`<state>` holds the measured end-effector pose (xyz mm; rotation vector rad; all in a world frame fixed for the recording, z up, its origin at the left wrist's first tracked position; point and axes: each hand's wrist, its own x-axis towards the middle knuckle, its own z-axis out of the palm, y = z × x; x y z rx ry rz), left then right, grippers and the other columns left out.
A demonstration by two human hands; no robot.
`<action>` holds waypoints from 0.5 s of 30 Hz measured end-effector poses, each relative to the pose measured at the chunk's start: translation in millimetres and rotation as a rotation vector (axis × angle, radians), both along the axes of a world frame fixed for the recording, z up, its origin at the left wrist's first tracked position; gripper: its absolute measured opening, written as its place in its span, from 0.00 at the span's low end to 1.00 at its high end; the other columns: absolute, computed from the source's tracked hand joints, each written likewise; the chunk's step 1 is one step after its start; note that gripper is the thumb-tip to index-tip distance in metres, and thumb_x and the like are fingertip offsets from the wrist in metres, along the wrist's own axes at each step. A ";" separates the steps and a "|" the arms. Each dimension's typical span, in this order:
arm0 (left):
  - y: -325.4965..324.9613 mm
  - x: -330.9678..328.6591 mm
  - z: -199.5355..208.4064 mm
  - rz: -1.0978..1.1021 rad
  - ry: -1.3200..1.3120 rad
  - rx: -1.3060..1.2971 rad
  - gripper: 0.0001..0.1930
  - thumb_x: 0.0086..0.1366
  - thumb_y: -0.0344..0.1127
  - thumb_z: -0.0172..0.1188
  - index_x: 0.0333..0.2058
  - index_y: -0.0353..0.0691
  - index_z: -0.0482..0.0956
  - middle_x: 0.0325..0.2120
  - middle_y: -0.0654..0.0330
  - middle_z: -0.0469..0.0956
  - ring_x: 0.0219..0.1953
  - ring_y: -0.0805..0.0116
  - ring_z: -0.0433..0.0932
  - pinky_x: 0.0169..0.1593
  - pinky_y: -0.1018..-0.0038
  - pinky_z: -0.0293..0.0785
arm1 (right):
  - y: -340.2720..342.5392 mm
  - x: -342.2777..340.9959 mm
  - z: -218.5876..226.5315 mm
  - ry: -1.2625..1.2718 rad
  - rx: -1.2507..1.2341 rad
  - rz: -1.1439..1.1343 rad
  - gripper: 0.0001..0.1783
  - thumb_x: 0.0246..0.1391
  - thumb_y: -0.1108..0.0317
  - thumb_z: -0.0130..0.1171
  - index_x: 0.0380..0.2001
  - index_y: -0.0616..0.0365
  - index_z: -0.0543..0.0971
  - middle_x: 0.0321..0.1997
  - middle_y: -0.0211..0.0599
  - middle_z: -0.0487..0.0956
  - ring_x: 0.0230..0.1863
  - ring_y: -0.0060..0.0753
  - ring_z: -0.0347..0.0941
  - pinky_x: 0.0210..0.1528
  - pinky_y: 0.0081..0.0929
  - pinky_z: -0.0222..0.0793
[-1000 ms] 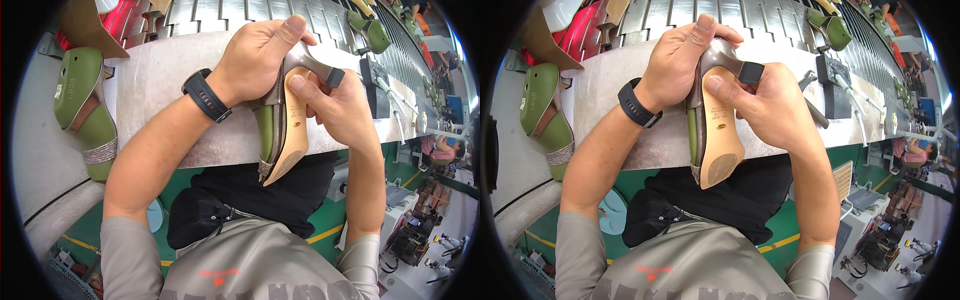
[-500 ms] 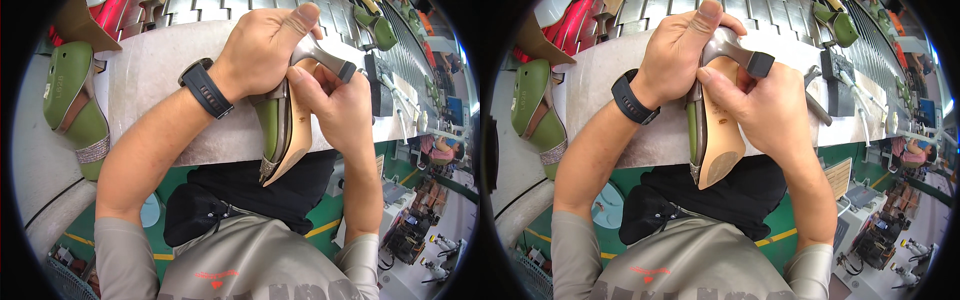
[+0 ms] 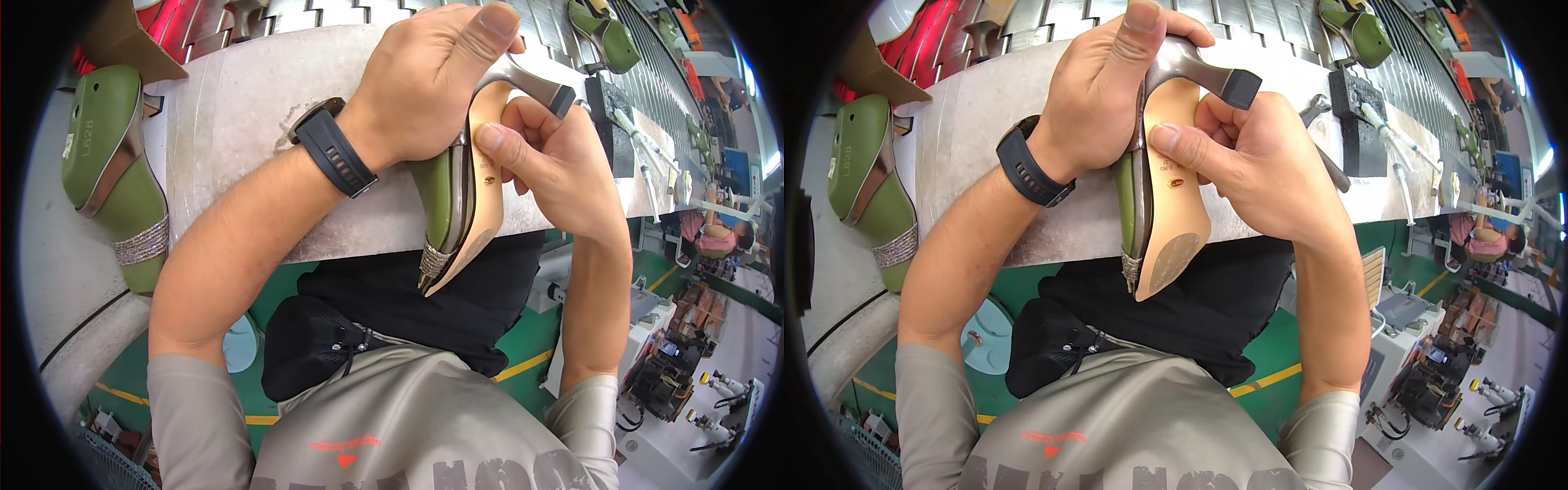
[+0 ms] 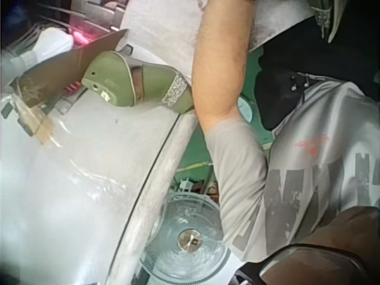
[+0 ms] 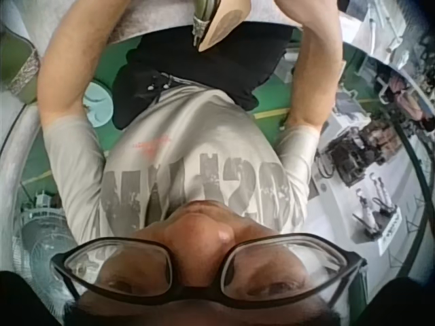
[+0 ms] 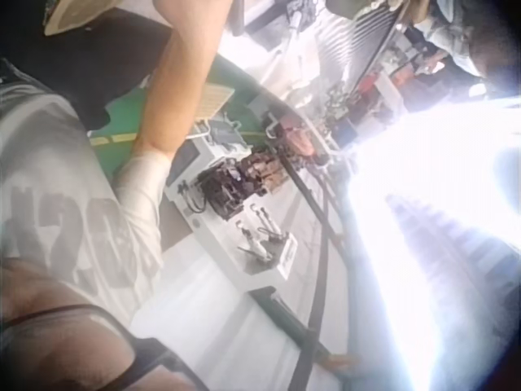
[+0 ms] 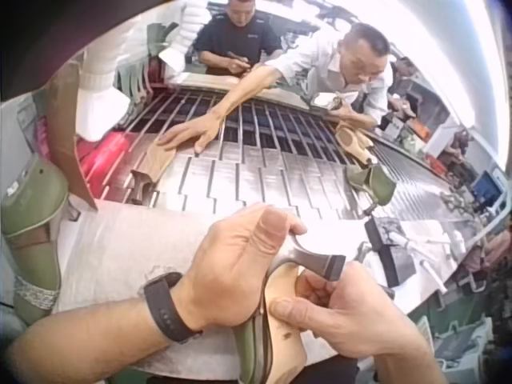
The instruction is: The person assembles high-heeled shoes by taking lasted shoes and soles from a conveyor, applying glue with a syringe, pressing the soles onto the shoes by hand, and hammering along the edges with a hammer.
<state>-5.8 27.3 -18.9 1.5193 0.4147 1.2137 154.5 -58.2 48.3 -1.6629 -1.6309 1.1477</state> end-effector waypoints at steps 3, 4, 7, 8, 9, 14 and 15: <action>7.3 5.0 -10.9 0.058 -0.064 0.099 0.30 0.82 0.54 0.45 0.42 0.28 0.81 0.33 0.52 0.82 0.38 0.67 0.79 0.45 0.70 0.75 | 0.3 -5.2 -2.3 0.034 0.030 -0.022 0.18 0.63 0.60 0.70 0.38 0.67 0.80 0.22 0.22 0.73 0.25 0.13 0.61 0.24 0.21 0.57; 7.9 5.7 -10.7 0.055 -0.056 0.113 0.30 0.82 0.54 0.45 0.41 0.28 0.81 0.33 0.51 0.82 0.38 0.66 0.79 0.45 0.70 0.75 | -0.1 -4.7 -3.4 0.034 0.028 -0.023 0.18 0.63 0.60 0.70 0.38 0.67 0.80 0.22 0.22 0.73 0.25 0.13 0.61 0.24 0.21 0.57; 6.8 5.1 -7.4 0.053 -0.014 0.092 0.31 0.82 0.55 0.44 0.40 0.27 0.81 0.34 0.50 0.82 0.38 0.64 0.80 0.45 0.69 0.76 | -0.4 -4.1 -5.4 0.028 0.025 -0.051 0.18 0.62 0.60 0.71 0.34 0.66 0.80 0.21 0.21 0.72 0.24 0.13 0.61 0.24 0.21 0.57; 6.0 4.4 -5.5 0.055 0.018 0.059 0.32 0.82 0.55 0.44 0.40 0.27 0.81 0.34 0.50 0.82 0.38 0.65 0.80 0.45 0.69 0.76 | 0.1 -4.7 -5.0 -0.020 0.025 -0.066 0.19 0.61 0.58 0.72 0.30 0.66 0.80 0.20 0.21 0.71 0.23 0.13 0.60 0.23 0.22 0.56; 5.6 4.0 -5.3 0.056 0.020 0.057 0.32 0.82 0.55 0.44 0.40 0.27 0.81 0.34 0.50 0.82 0.38 0.65 0.80 0.45 0.69 0.76 | 0.3 -5.4 -5.3 -0.068 0.025 -0.081 0.21 0.59 0.57 0.73 0.27 0.65 0.79 0.19 0.21 0.71 0.22 0.13 0.60 0.23 0.22 0.56; -6.1 1.5 13.2 0.055 0.019 0.017 0.34 0.82 0.57 0.42 0.42 0.27 0.82 0.37 0.50 0.82 0.42 0.65 0.79 0.49 0.70 0.75 | 1.6 -9.5 -20.6 -0.007 0.160 -0.170 0.24 0.57 0.54 0.74 0.22 0.62 0.78 0.17 0.21 0.70 0.21 0.12 0.60 0.22 0.22 0.55; -3.0 4.0 6.1 0.052 0.016 0.020 0.34 0.82 0.57 0.42 0.42 0.27 0.82 0.37 0.50 0.82 0.42 0.65 0.79 0.49 0.70 0.75 | 0.4 -5.9 -23.1 -0.026 0.145 -0.176 0.24 0.57 0.53 0.74 0.22 0.62 0.78 0.17 0.21 0.71 0.21 0.11 0.61 0.22 0.21 0.56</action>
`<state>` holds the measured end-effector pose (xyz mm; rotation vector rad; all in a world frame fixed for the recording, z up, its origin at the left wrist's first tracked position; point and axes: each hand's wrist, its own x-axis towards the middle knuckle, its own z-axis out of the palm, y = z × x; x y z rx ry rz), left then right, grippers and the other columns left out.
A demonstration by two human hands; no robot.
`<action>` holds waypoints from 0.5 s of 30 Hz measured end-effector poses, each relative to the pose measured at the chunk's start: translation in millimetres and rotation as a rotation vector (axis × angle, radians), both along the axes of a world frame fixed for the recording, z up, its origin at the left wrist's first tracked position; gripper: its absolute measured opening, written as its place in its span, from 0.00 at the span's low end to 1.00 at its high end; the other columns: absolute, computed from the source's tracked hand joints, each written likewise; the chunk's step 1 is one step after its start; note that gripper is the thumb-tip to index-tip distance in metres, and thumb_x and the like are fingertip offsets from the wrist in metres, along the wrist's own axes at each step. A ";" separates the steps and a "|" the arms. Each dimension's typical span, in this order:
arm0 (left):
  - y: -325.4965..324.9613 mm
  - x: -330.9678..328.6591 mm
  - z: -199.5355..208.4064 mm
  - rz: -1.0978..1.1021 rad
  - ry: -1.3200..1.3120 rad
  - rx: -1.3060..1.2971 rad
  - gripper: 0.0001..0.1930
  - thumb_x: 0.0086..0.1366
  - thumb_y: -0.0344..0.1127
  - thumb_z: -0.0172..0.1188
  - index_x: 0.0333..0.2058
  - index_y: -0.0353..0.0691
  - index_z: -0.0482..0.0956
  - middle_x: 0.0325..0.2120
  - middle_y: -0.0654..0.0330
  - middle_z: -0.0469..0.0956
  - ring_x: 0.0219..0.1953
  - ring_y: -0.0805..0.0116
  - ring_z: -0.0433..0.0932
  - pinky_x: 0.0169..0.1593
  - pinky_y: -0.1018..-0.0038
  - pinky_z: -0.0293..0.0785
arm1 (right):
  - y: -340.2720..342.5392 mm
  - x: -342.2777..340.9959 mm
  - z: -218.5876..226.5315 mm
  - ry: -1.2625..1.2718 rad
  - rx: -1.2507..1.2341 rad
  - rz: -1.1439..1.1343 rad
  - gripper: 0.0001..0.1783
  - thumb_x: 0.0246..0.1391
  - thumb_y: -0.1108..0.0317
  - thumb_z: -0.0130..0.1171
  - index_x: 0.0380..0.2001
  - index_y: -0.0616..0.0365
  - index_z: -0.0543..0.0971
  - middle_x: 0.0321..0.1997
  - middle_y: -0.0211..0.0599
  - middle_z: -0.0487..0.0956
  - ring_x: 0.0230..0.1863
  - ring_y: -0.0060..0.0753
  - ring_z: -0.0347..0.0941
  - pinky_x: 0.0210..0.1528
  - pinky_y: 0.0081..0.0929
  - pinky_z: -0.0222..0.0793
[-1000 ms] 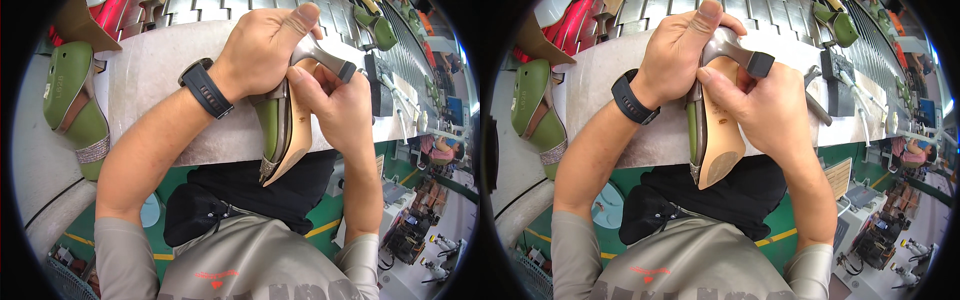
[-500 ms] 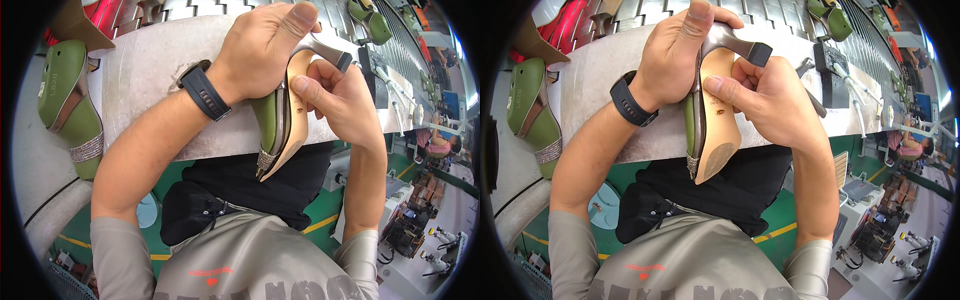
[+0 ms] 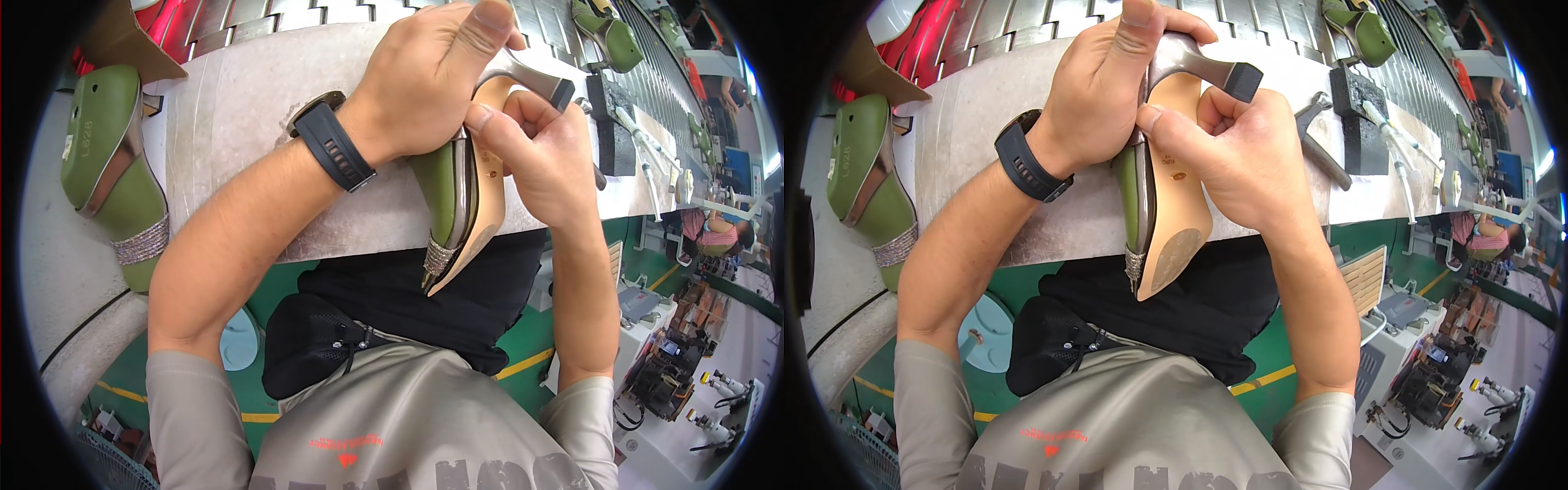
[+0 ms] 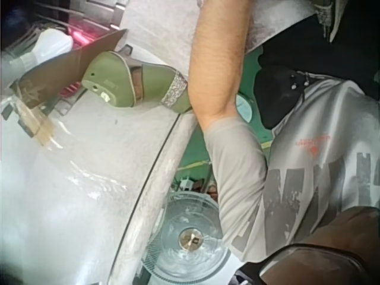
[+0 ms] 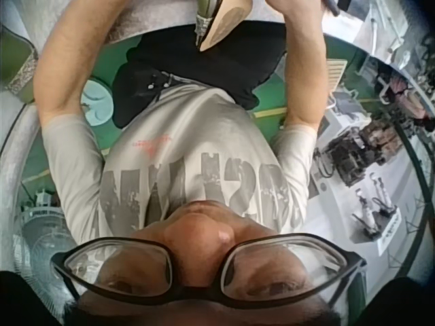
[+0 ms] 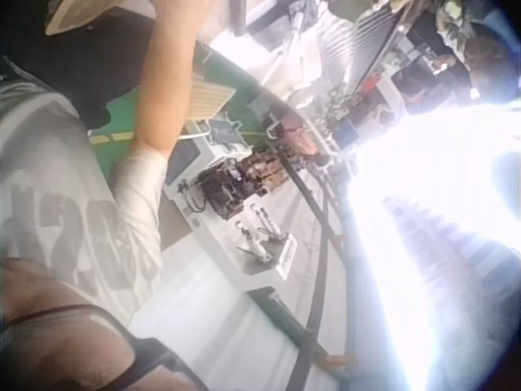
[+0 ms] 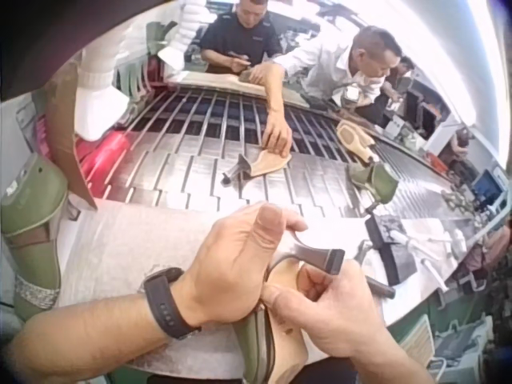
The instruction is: The person assembles high-heeled shoes by taking lasted shoes and soles from a conveyor, applying glue with a syringe, pressing the soles onto the shoes by hand, and hammering along the edges with a hammer.
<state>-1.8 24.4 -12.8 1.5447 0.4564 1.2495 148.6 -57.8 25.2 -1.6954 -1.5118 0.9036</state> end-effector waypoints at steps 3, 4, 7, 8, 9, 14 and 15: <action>10.8 0.6 -20.5 -0.051 -0.048 0.015 0.35 0.82 0.59 0.40 0.45 0.27 0.82 0.39 0.50 0.82 0.44 0.66 0.79 0.52 0.69 0.75 | -1.9 6.8 -2.3 0.096 -0.145 0.005 0.23 0.59 0.53 0.73 0.22 0.61 0.78 0.18 0.23 0.74 0.21 0.11 0.63 0.23 0.20 0.58; 9.6 -0.4 -16.0 -0.020 -0.024 0.047 0.36 0.82 0.60 0.39 0.46 0.27 0.82 0.40 0.49 0.82 0.45 0.65 0.79 0.53 0.69 0.74 | -3.7 9.4 0.3 0.181 -0.165 0.070 0.22 0.61 0.55 0.72 0.24 0.61 0.78 0.21 0.24 0.77 0.23 0.10 0.67 0.24 0.18 0.61; 3.2 -1.2 -7.2 0.006 0.078 -0.045 0.38 0.82 0.61 0.37 0.47 0.26 0.82 0.41 0.47 0.83 0.46 0.63 0.81 0.52 0.68 0.75 | -8.4 14.9 -3.9 0.237 -0.105 0.122 0.21 0.62 0.56 0.72 0.26 0.62 0.78 0.23 0.26 0.79 0.24 0.11 0.69 0.25 0.16 0.62; 4.0 -1.5 -7.6 0.009 0.053 -0.018 0.37 0.82 0.60 0.38 0.47 0.26 0.82 0.40 0.46 0.83 0.45 0.63 0.81 0.52 0.68 0.75 | -7.9 16.3 -4.0 0.228 -0.111 0.147 0.20 0.62 0.56 0.72 0.28 0.62 0.79 0.24 0.26 0.80 0.25 0.11 0.71 0.26 0.16 0.63; 4.9 -1.8 -7.9 0.012 0.028 0.010 0.37 0.82 0.60 0.38 0.47 0.26 0.82 0.39 0.46 0.83 0.44 0.63 0.81 0.51 0.68 0.75 | -8.4 14.7 -2.3 0.225 -0.113 0.149 0.20 0.62 0.56 0.72 0.28 0.62 0.79 0.24 0.26 0.80 0.25 0.11 0.71 0.26 0.16 0.63; -2.4 0.4 0.5 0.032 -0.012 0.034 0.34 0.82 0.58 0.42 0.44 0.26 0.82 0.38 0.49 0.83 0.43 0.64 0.81 0.49 0.69 0.76 | -7.4 13.9 -1.5 0.121 -0.112 0.123 0.22 0.61 0.55 0.73 0.24 0.62 0.78 0.20 0.24 0.76 0.23 0.11 0.66 0.24 0.18 0.58; -6.1 -0.2 6.8 0.036 0.017 -0.009 0.33 0.82 0.57 0.43 0.43 0.26 0.82 0.38 0.50 0.83 0.43 0.64 0.81 0.49 0.69 0.76 | -8.0 13.9 -0.2 0.120 -0.114 0.120 0.22 0.61 0.55 0.73 0.24 0.62 0.78 0.20 0.24 0.76 0.23 0.11 0.66 0.24 0.18 0.58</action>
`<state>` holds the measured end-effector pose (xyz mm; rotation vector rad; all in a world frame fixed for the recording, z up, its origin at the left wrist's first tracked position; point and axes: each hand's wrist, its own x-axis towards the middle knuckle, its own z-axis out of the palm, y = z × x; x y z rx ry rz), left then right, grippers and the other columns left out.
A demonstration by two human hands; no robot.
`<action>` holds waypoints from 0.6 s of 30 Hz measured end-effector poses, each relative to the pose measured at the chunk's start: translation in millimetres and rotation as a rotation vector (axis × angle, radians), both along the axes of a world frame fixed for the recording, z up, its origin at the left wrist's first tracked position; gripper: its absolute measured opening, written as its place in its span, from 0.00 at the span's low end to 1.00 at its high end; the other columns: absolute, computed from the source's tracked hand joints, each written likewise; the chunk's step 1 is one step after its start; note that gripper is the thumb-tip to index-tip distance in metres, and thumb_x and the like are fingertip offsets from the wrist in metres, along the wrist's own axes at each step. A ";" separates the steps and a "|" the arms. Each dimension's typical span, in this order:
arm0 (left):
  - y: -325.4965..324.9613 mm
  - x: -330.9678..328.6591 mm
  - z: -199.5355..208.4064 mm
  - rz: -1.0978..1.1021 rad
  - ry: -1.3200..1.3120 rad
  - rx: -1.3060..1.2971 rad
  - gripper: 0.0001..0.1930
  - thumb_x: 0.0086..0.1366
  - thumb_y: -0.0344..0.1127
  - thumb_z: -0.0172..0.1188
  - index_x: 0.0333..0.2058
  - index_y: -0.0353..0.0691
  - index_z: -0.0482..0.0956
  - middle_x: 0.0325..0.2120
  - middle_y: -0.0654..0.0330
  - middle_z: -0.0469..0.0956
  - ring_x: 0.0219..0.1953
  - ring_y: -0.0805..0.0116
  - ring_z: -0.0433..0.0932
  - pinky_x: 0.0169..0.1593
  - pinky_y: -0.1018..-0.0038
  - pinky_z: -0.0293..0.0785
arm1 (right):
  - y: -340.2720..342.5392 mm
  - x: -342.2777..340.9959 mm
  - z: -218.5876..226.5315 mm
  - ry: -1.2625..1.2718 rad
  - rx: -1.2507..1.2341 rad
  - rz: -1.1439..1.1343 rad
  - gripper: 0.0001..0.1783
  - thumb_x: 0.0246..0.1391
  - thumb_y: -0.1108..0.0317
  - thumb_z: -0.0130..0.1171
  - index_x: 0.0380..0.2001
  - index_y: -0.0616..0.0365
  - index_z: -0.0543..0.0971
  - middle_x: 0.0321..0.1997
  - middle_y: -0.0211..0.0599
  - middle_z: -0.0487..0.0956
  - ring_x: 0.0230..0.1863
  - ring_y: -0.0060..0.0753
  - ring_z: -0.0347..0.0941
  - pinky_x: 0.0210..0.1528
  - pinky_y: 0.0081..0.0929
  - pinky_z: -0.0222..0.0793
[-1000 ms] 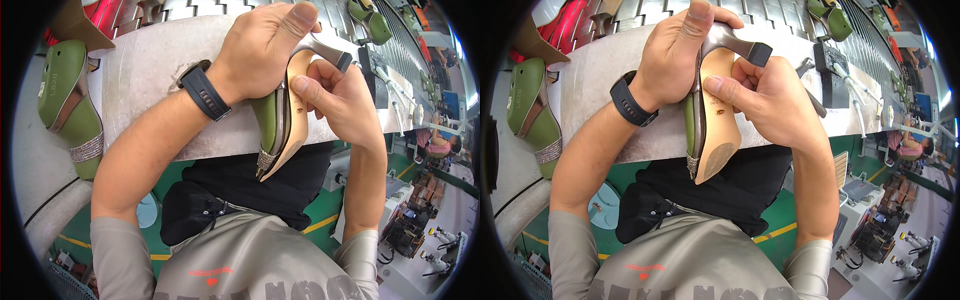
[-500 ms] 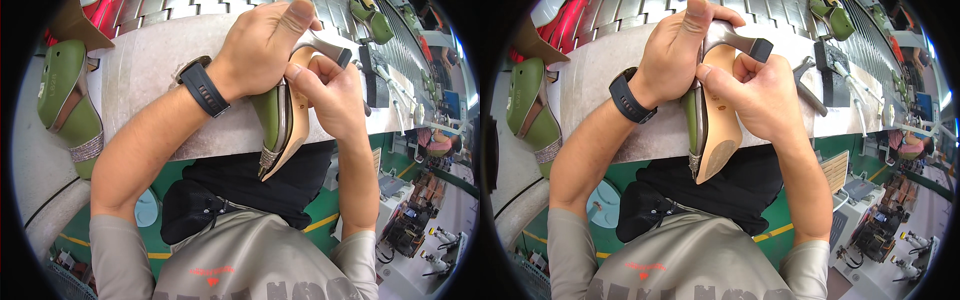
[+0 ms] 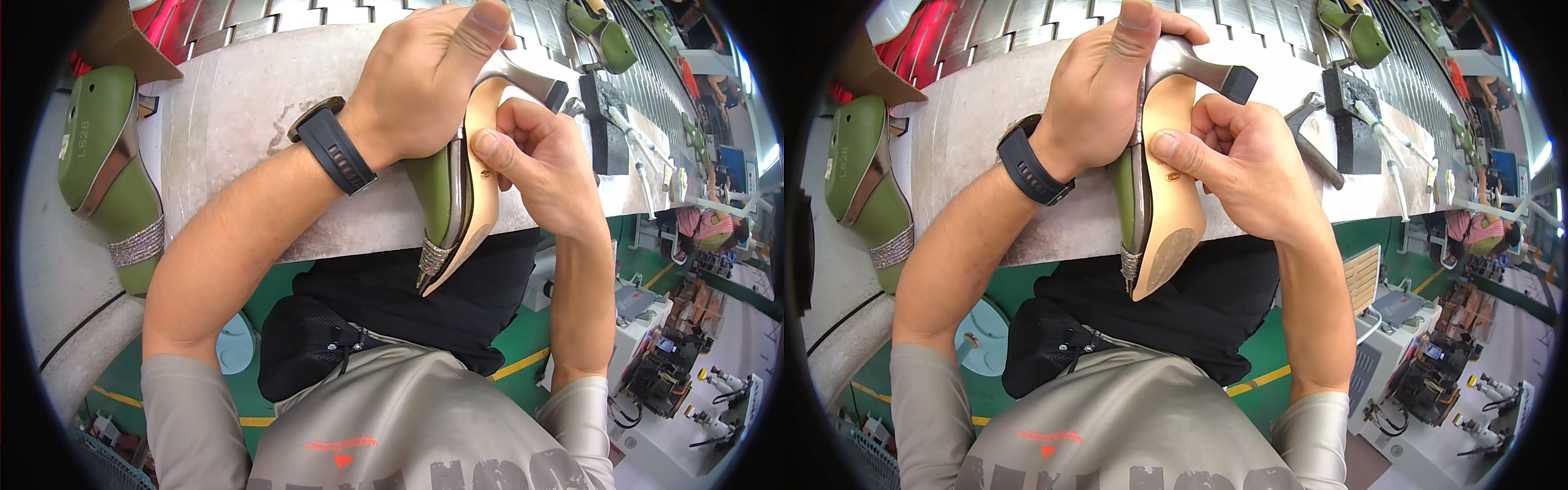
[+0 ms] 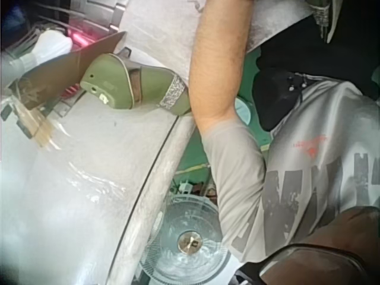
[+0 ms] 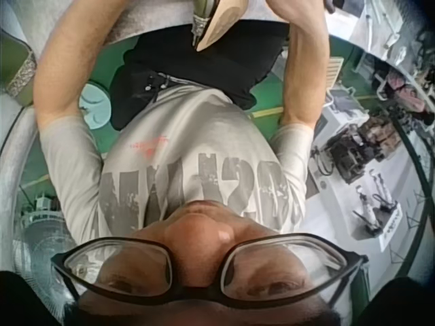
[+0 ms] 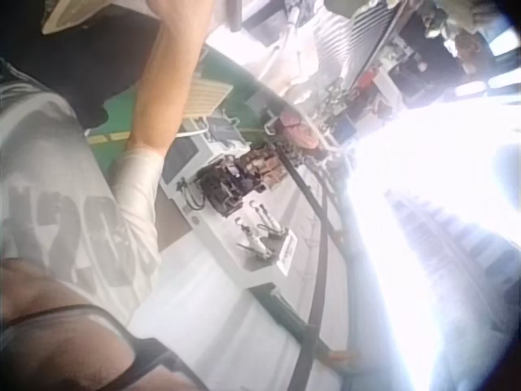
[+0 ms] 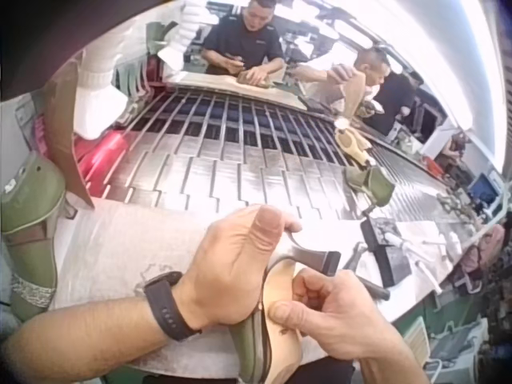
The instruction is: The person assembles high-heeled shoes by taking lasted shoes and soles from a conveyor, applying glue with a syringe, pressing the soles onto the shoes by hand, and hammering along the edges with a hammer.
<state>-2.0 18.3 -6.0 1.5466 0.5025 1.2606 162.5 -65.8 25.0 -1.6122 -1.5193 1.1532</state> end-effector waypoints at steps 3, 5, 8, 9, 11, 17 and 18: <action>8.8 1.7 -14.4 -0.008 -0.018 -0.018 0.32 0.82 0.56 0.44 0.41 0.26 0.82 0.36 0.50 0.83 0.42 0.64 0.81 0.48 0.70 0.76 | -0.1 -6.7 6.9 -0.122 0.002 -0.003 0.24 0.60 0.53 0.73 0.22 0.62 0.78 0.19 0.23 0.74 0.22 0.10 0.63 0.23 0.19 0.56; 12.6 3.3 -21.4 -0.006 -0.041 0.019 0.32 0.82 0.56 0.44 0.41 0.26 0.82 0.36 0.49 0.83 0.41 0.64 0.81 0.47 0.69 0.76 | 0.2 -10.1 7.6 -0.098 -0.013 -0.033 0.24 0.57 0.53 0.74 0.21 0.62 0.78 0.18 0.22 0.74 0.22 0.11 0.64 0.23 0.19 0.56; 13.6 6.9 -24.5 0.002 -0.071 0.074 0.32 0.82 0.56 0.45 0.41 0.26 0.82 0.35 0.48 0.83 0.40 0.64 0.81 0.47 0.69 0.77 | 0.8 -16.1 13.4 -0.175 -0.037 -0.094 0.24 0.53 0.54 0.75 0.21 0.63 0.78 0.18 0.23 0.74 0.22 0.12 0.64 0.23 0.18 0.57; 13.4 8.1 -24.2 0.013 -0.076 0.090 0.32 0.82 0.56 0.45 0.41 0.26 0.82 0.35 0.48 0.83 0.40 0.63 0.81 0.47 0.69 0.77 | 0.9 -17.8 11.9 -0.177 -0.038 -0.095 0.24 0.53 0.54 0.75 0.21 0.63 0.78 0.18 0.23 0.74 0.22 0.12 0.64 0.23 0.18 0.57; 14.0 7.0 -24.7 0.003 -0.062 0.089 0.32 0.82 0.57 0.45 0.42 0.27 0.82 0.35 0.48 0.83 0.40 0.63 0.81 0.47 0.69 0.77 | 2.3 -19.7 3.2 -0.091 -0.005 -0.176 0.23 0.50 0.55 0.75 0.21 0.62 0.77 0.19 0.24 0.75 0.21 0.12 0.65 0.22 0.18 0.60; 10.2 -2.0 -11.1 -0.038 0.009 0.037 0.33 0.82 0.58 0.43 0.44 0.28 0.83 0.35 0.51 0.83 0.39 0.66 0.80 0.46 0.69 0.76 | 0.8 -17.9 -15.8 0.095 0.046 -0.235 0.24 0.56 0.54 0.74 0.20 0.60 0.75 0.21 0.27 0.78 0.25 0.13 0.72 0.27 0.17 0.68; 8.5 -4.1 -5.0 -0.079 0.071 -0.017 0.34 0.82 0.59 0.43 0.45 0.28 0.83 0.35 0.52 0.83 0.39 0.67 0.80 0.46 0.70 0.76 | -1.2 -14.0 -18.6 0.092 0.050 -0.240 0.24 0.56 0.54 0.74 0.20 0.60 0.75 0.21 0.27 0.78 0.25 0.13 0.72 0.27 0.17 0.68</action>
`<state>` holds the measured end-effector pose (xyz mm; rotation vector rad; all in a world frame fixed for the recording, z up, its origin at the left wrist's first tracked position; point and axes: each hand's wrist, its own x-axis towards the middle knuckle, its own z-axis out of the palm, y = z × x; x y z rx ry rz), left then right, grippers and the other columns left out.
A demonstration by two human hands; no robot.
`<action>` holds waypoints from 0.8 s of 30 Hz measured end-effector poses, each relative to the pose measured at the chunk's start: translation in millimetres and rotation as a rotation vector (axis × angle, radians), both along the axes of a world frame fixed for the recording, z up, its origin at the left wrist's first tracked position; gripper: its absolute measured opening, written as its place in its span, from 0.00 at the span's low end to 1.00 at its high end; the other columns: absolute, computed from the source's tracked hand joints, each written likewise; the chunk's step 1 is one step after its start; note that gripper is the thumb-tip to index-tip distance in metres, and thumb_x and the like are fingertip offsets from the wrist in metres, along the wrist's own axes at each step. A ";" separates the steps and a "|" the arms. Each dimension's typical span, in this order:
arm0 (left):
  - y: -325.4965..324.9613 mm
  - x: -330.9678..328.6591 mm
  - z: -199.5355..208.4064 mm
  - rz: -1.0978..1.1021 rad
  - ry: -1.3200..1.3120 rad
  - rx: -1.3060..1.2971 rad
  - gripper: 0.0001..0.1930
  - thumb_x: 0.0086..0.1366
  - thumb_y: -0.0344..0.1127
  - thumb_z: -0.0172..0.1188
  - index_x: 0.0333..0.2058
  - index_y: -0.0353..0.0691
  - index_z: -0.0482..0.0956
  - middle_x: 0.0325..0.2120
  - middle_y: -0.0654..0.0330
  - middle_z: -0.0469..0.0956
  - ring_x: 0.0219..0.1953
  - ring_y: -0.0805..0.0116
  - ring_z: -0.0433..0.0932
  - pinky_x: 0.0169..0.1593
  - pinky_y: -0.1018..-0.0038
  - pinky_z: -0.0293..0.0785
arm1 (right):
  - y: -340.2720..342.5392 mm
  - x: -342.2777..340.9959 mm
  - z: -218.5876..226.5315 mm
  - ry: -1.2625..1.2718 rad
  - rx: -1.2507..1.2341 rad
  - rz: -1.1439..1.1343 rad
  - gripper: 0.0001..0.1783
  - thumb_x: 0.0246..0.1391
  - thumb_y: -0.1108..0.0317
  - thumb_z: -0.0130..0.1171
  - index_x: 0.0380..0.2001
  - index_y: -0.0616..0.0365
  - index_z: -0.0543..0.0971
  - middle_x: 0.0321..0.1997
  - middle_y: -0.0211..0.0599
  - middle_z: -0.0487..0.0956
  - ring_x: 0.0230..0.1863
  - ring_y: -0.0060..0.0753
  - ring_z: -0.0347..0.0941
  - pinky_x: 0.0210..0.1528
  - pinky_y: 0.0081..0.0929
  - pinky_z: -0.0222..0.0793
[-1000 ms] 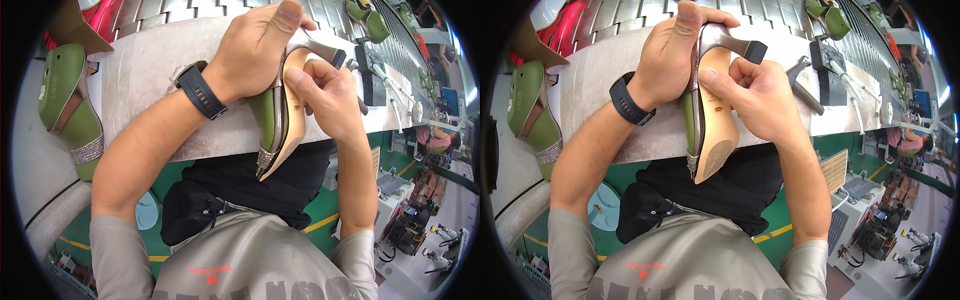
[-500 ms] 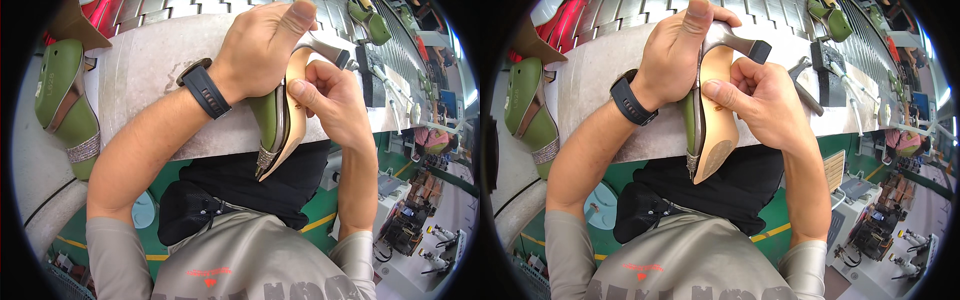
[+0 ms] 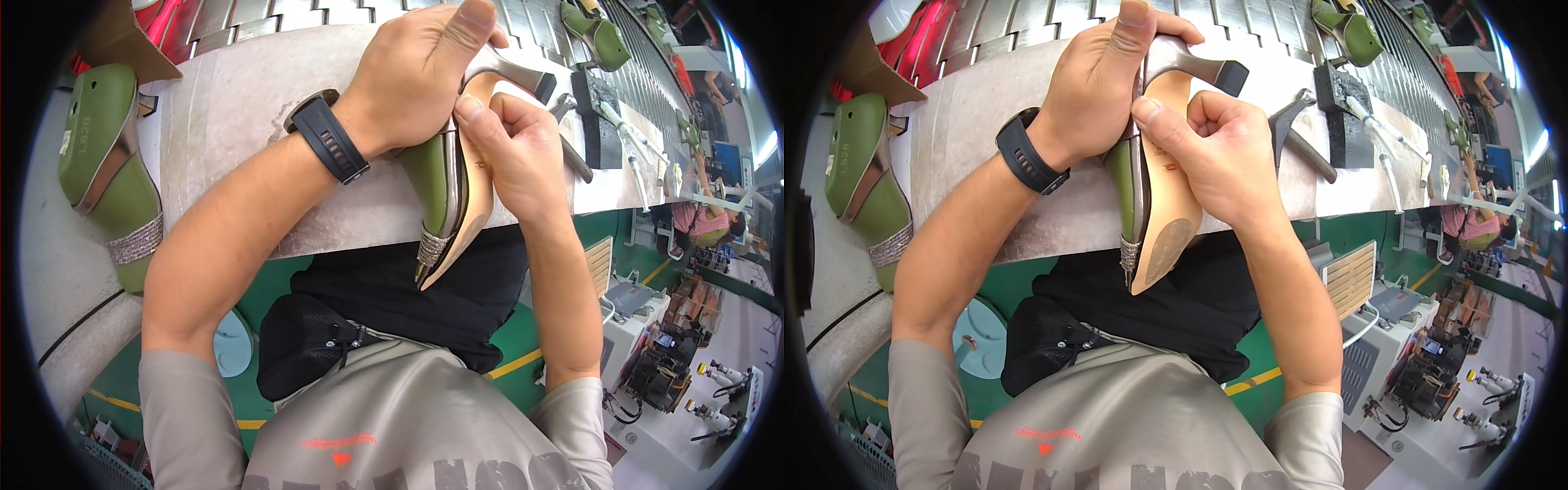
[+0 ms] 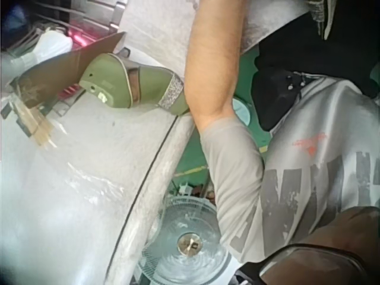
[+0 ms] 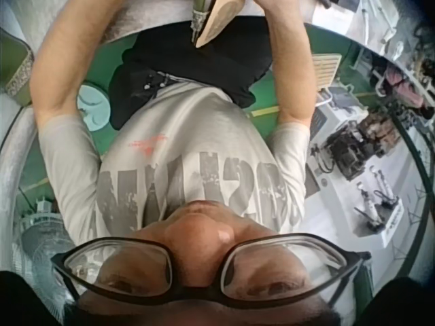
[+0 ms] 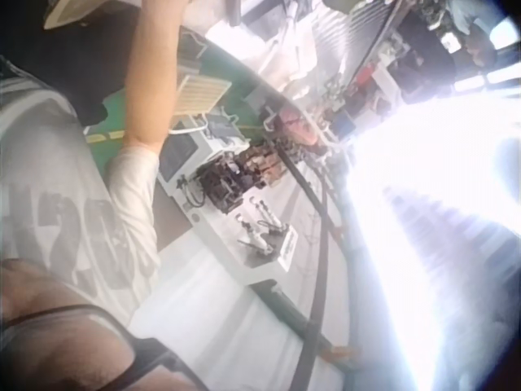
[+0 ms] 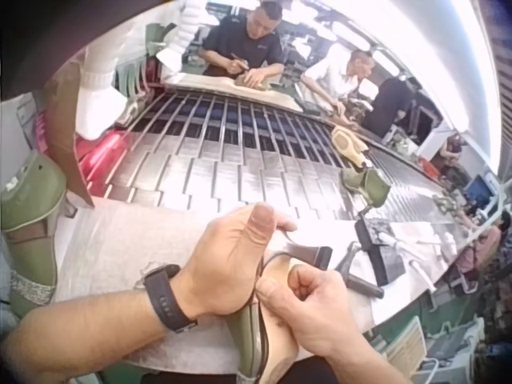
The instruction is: The person assembles high-heeled shoes by taking lasted shoes and soles from a conveyor, applying glue with a syringe, pressing the soles onto the shoes by hand, and hammering along the edges with a hammer.
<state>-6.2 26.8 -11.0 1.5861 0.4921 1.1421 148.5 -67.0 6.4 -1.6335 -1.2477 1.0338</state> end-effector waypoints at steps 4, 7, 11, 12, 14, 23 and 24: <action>-1.7 -6.5 1.4 0.010 0.022 -0.036 0.33 0.82 0.58 0.43 0.45 0.29 0.83 0.35 0.54 0.83 0.40 0.68 0.79 0.46 0.72 0.76 | -10.5 3.5 -0.2 0.066 0.029 0.087 0.24 0.60 0.55 0.73 0.43 0.67 0.81 0.38 0.38 0.86 0.36 0.18 0.79 0.41 0.20 0.77; -5.9 4.3 2.1 0.058 -0.123 -0.004 0.33 0.82 0.57 0.43 0.44 0.28 0.83 0.35 0.52 0.83 0.40 0.68 0.80 0.46 0.71 0.76 | -19.7 12.2 5.8 0.279 -0.067 0.271 0.36 0.59 0.58 0.74 0.61 0.72 0.72 0.49 0.44 0.84 0.49 0.26 0.80 0.54 0.28 0.78; -7.7 5.2 3.5 0.070 -0.093 0.004 0.32 0.82 0.56 0.44 0.43 0.28 0.83 0.35 0.51 0.84 0.40 0.67 0.80 0.46 0.70 0.76 | -19.3 -1.0 20.5 0.188 -0.138 0.234 0.35 0.57 0.57 0.75 0.58 0.74 0.75 0.44 0.43 0.85 0.44 0.24 0.82 0.48 0.26 0.80; -6.4 5.0 1.0 0.082 -0.090 0.035 0.32 0.82 0.56 0.45 0.42 0.28 0.83 0.35 0.51 0.84 0.40 0.67 0.80 0.46 0.70 0.76 | -17.7 -2.1 19.3 0.188 -0.138 0.232 0.35 0.57 0.57 0.75 0.58 0.74 0.75 0.44 0.43 0.85 0.44 0.24 0.82 0.48 0.26 0.80; -1.0 7.2 -5.4 0.092 -0.090 0.074 0.31 0.82 0.56 0.45 0.42 0.28 0.82 0.35 0.52 0.84 0.40 0.67 0.80 0.46 0.69 0.77 | -10.1 -1.5 17.5 0.131 -0.145 0.184 0.35 0.55 0.55 0.77 0.54 0.73 0.77 0.39 0.41 0.86 0.38 0.24 0.82 0.42 0.25 0.81; 1.9 -59.2 -18.3 0.223 0.078 0.210 0.19 0.71 0.44 0.67 0.49 0.33 0.80 0.43 0.56 0.81 0.45 0.69 0.79 0.50 0.71 0.77 | -15.9 -7.1 24.5 -0.467 0.250 0.275 0.35 0.51 0.49 0.78 0.54 0.66 0.82 0.44 0.50 0.87 0.45 0.47 0.86 0.51 0.37 0.80; -19.4 -69.9 -18.0 0.299 0.017 0.249 0.22 0.67 0.49 0.72 0.44 0.34 0.81 0.40 0.54 0.80 0.42 0.67 0.79 0.47 0.68 0.76 | -25.1 -1.1 31.0 -0.651 0.236 0.348 0.38 0.51 0.51 0.78 0.58 0.66 0.80 0.47 0.52 0.86 0.46 0.48 0.85 0.53 0.37 0.79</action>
